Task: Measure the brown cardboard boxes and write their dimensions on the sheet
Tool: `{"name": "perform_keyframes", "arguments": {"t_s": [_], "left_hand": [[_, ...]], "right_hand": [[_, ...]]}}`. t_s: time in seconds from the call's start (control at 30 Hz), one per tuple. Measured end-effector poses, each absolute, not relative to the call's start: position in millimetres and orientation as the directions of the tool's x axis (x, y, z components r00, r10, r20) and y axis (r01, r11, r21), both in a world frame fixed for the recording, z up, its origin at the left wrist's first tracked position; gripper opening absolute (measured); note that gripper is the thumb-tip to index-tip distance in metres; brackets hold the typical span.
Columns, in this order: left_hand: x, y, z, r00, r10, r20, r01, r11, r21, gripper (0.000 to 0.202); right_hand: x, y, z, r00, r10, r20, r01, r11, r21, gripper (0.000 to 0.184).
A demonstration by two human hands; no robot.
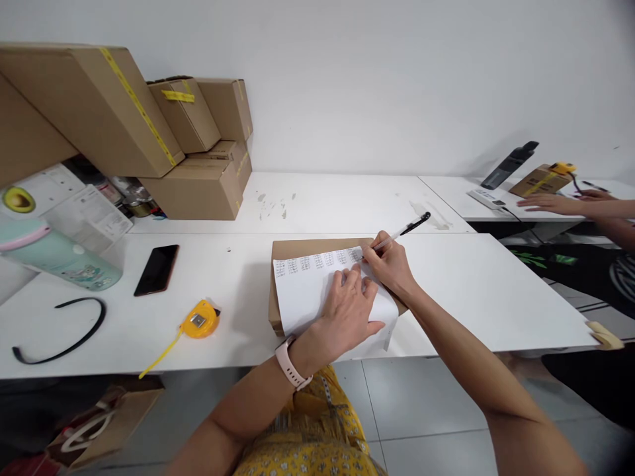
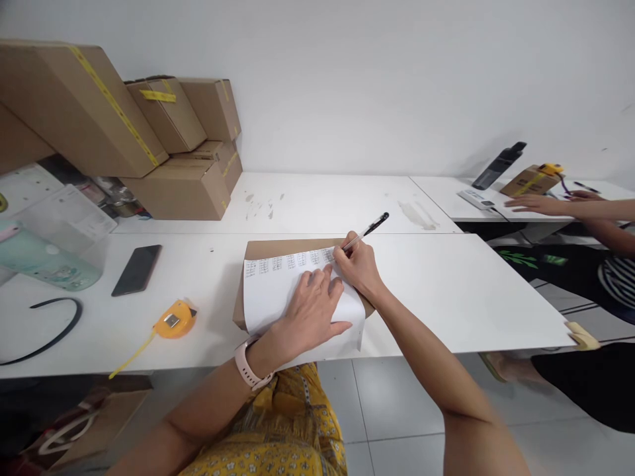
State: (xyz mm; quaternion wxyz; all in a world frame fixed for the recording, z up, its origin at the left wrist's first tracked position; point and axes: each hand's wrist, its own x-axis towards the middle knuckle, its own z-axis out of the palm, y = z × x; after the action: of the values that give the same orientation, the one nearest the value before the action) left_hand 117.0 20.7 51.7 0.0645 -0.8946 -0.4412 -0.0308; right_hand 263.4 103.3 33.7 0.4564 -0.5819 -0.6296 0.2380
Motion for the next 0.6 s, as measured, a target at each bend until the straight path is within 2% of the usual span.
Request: {"name": "perform_keyframes", "arguments": {"t_s": [0.6], "left_hand": [[117.6, 21.1, 49.2, 0.611, 0.780, 0.138, 0.792, -0.605, -0.089, 0.075]], "right_hand": [[265.6, 103.3, 33.8, 0.086, 0.951, 0.296, 0.523, 0.210, -0.826, 0.018]]}}
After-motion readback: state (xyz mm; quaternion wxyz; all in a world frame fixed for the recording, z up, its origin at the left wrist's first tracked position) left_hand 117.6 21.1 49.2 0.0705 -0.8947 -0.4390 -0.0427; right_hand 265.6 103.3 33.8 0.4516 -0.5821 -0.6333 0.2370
